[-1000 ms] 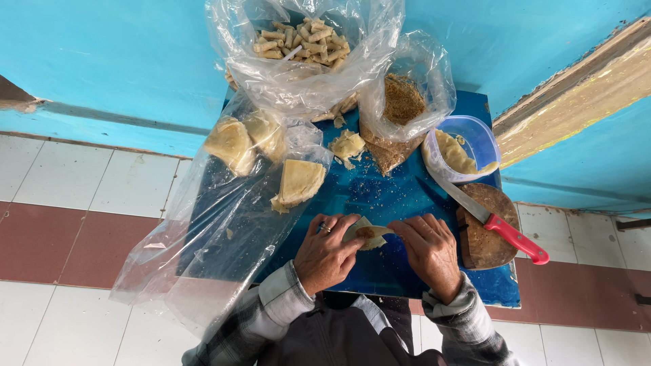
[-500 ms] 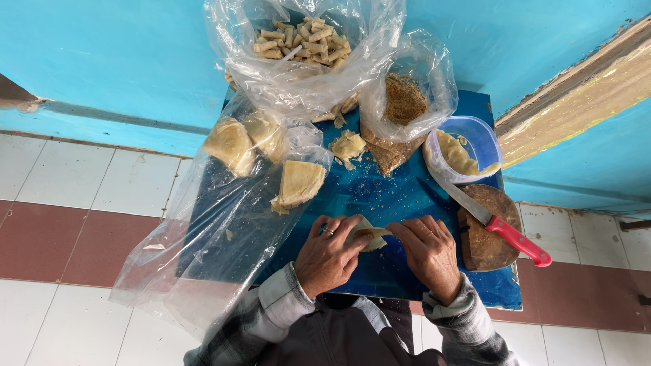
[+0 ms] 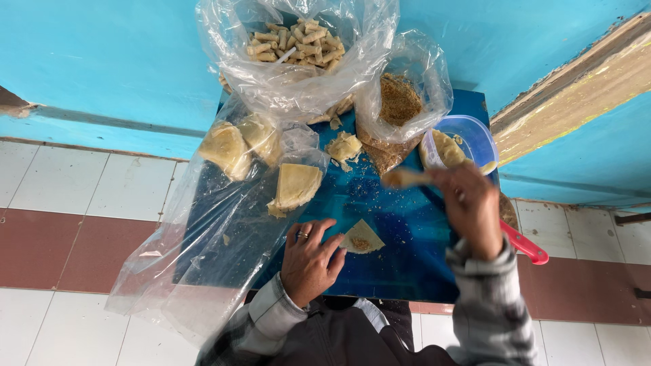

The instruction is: The person folds small triangular dough pieces by hand, pinches the edges closed, and places the folded pastries into a plastic container. They occasionally scoop brown filling from a bag onto a dough piece before folding it.

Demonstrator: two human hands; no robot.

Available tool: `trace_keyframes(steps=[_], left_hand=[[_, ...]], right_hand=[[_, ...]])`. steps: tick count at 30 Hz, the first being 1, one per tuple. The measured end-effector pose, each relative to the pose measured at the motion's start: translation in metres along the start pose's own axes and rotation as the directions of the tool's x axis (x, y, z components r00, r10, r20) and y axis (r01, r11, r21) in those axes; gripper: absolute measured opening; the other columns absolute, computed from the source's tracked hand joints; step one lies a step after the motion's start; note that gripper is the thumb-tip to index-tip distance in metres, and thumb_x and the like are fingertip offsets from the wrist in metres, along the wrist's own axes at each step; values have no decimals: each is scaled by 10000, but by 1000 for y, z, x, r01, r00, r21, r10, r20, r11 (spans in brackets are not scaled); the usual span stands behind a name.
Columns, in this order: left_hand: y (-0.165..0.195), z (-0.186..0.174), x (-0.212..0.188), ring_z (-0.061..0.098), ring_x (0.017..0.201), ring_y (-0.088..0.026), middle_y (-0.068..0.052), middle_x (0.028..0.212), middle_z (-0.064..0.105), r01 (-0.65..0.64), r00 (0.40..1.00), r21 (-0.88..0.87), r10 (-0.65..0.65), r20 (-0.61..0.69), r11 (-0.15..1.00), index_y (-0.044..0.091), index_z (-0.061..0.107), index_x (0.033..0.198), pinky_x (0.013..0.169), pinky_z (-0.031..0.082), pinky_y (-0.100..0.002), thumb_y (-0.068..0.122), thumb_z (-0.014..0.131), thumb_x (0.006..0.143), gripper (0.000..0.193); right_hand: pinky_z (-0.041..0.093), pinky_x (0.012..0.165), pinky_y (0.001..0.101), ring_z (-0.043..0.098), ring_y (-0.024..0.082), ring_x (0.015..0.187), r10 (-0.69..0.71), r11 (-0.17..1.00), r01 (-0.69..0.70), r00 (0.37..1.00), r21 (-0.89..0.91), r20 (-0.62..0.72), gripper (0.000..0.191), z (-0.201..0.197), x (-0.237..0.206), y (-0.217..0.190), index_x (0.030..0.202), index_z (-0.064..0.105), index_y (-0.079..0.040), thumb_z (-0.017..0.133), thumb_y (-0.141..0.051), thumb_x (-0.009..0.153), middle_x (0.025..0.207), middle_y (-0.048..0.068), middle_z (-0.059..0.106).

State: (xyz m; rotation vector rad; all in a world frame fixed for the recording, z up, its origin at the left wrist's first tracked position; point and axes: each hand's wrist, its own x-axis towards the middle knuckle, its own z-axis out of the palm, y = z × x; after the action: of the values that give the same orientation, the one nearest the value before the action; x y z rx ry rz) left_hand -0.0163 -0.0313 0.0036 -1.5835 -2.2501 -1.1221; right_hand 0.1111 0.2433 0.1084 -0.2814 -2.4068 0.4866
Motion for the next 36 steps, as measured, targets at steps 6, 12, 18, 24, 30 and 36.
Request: trace_keyframes(steps=[6,12,18,24,30,36], left_hand=[[2,2,3,563,1108,-310,-83,1190,608,76,997,30,-77,15,997,88,688,1006,950,387,-530,265,804,827,277],[7,0,8,568,988,-277,-37,1034,595,135,991,-56,-134,26,989,121,624,877,864,411,-473,166,775,831,164],[6,5,14,566,895,-269,-42,952,578,119,993,-106,-117,21,987,108,565,908,804,408,-436,110,740,858,181],[8,7,15,584,822,-276,-45,872,586,120,992,-115,-116,42,986,96,549,937,774,418,-435,119,732,893,189],[12,3,12,599,798,-274,-72,837,569,195,981,24,-195,22,981,100,554,892,697,454,-431,161,766,852,224],[14,9,15,603,780,-268,-77,828,557,226,969,26,-227,100,974,86,535,870,674,461,-421,136,728,896,200]], right_hand=[[495,667,410,645,275,792,-105,913,32,982,-407,-159,159,34,100,31,1140,798,-107,752,-157,996,919,88,688],[529,714,440,675,327,860,-107,897,59,991,-439,-86,176,36,32,-27,1011,772,-124,742,-185,849,1027,100,714],[537,615,381,697,237,727,336,919,-280,925,-276,180,188,52,-76,-76,896,751,-153,816,-291,786,889,36,703],[544,604,340,706,196,696,384,923,-380,911,-54,150,143,67,-83,-76,931,718,-106,776,-198,837,898,38,709],[540,584,333,701,193,666,479,878,-472,869,-81,122,195,70,-87,-78,943,725,-94,791,-233,823,833,55,704],[535,582,326,708,185,665,522,852,-513,844,-104,124,158,74,-91,-80,898,729,-90,786,-233,864,844,56,716]])
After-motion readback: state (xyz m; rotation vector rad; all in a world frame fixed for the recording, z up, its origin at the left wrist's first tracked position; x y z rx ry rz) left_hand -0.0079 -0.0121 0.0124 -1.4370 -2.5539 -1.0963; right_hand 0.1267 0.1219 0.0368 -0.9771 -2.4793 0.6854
